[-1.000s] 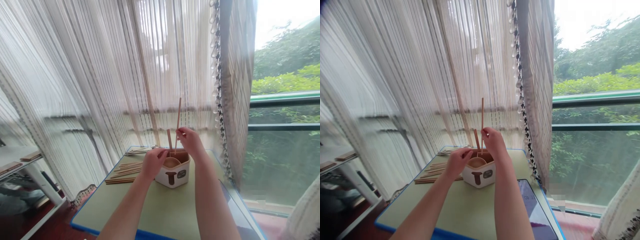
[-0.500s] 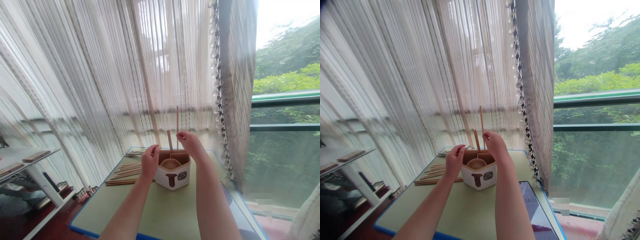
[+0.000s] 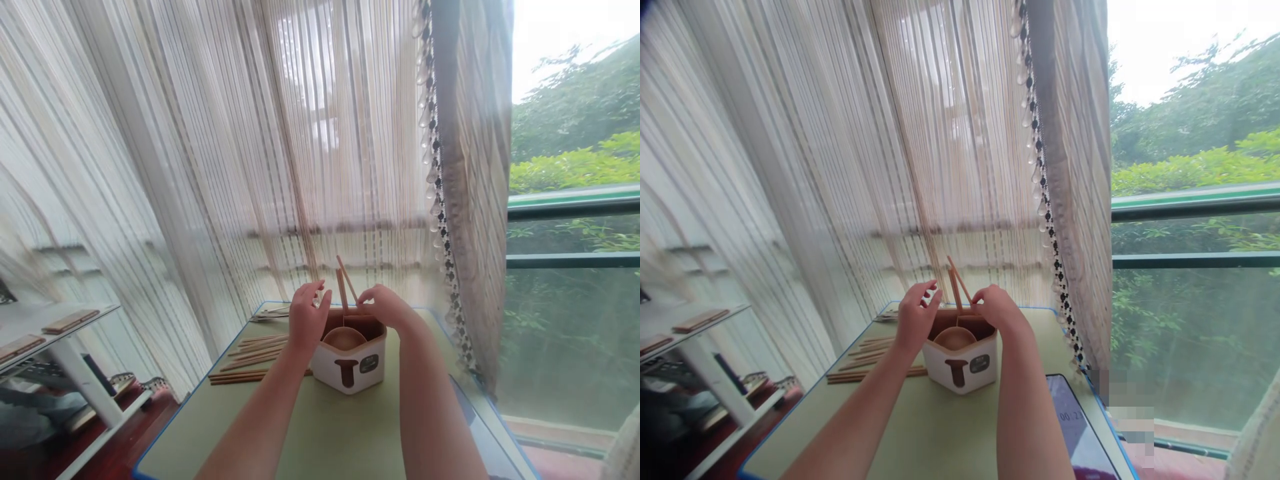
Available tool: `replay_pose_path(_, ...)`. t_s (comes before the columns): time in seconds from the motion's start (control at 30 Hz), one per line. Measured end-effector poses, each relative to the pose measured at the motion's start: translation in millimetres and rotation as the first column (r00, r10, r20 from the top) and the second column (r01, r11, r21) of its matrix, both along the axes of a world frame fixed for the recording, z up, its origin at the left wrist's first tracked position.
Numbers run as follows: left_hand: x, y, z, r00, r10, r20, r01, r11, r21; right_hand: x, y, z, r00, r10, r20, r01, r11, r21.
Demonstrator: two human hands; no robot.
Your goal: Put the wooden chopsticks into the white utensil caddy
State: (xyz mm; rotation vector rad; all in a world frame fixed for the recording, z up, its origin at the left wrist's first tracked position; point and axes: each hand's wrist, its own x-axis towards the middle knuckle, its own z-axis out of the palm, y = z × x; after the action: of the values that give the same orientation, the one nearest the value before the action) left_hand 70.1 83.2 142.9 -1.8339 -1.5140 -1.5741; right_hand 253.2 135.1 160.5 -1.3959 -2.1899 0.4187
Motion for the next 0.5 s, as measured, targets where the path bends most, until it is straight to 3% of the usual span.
replay_pose_path(0.2,1,15,5.9,0.993,0.003,-0.117,-0.004,1.000,-0.008,10,-1,3.3,0.997,-0.053,-0.062,0.051,0.998,-0.024)
replay_pose_path(0.5,-1,20,30.8,0.991,-0.117,0.059,0.120,0.992,-0.047,-7,0,1.1,0.998,0.041,-0.037,-0.041,0.999,0.002)
